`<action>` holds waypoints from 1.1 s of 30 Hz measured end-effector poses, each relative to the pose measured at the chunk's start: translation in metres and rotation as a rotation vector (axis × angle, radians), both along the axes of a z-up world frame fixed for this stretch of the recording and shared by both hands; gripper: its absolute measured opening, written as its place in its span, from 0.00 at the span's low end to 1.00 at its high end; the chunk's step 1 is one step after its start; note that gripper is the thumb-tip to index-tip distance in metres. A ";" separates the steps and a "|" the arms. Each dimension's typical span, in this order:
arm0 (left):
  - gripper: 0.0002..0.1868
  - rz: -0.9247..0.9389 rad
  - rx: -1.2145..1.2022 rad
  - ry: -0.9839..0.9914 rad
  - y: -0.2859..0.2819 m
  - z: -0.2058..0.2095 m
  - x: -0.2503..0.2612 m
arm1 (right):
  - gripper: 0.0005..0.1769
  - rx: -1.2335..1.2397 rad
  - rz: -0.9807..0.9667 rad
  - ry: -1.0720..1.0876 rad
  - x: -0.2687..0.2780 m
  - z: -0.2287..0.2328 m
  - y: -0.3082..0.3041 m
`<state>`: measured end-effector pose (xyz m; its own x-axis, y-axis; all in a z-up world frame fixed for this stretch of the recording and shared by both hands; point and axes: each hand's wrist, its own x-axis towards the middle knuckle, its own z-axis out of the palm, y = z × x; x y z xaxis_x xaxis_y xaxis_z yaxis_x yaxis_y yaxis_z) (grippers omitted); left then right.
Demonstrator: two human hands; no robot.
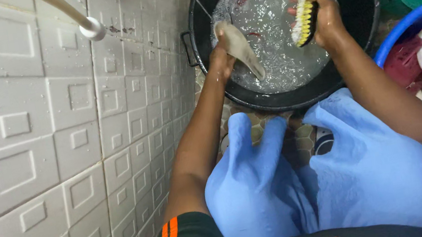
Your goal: The person scrubs a red canvas shoe with a brush in a black bucket of soapy water, rinses it under a tap, and then scrubs the insole separately. The shoe is handled one at a time, with repeated scrubbing and rinsing actions.
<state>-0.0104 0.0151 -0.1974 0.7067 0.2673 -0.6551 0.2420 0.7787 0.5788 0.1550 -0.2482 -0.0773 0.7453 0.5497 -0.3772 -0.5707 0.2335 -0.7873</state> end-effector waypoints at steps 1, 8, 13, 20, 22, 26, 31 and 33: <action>0.45 -0.006 0.091 0.076 -0.001 -0.011 -0.005 | 0.27 0.059 0.082 0.106 -0.001 0.006 0.006; 0.49 0.049 0.184 0.060 -0.039 0.029 -0.009 | 0.24 0.157 0.447 0.312 -0.037 0.009 0.069; 0.29 -0.069 -0.155 -0.298 -0.047 0.082 -0.010 | 0.13 -0.284 0.217 -0.450 -0.012 -0.057 0.065; 0.26 0.135 -0.058 -0.106 -0.030 0.069 -0.034 | 0.40 -1.353 0.756 -0.919 0.065 -0.189 -0.007; 0.26 0.155 -0.051 -0.043 -0.029 0.068 -0.037 | 0.36 -1.409 0.917 -0.970 0.070 -0.204 0.002; 0.26 0.166 -0.050 -0.040 -0.028 0.068 -0.033 | 0.29 -1.414 1.240 -0.995 0.053 -0.225 0.036; 0.26 0.205 -0.056 -0.063 -0.021 0.062 -0.029 | 0.33 -1.312 1.323 -1.036 0.001 -0.237 0.071; 0.25 0.207 -0.054 -0.036 -0.019 0.062 -0.030 | 0.38 -1.226 1.369 -1.049 -0.026 -0.244 0.067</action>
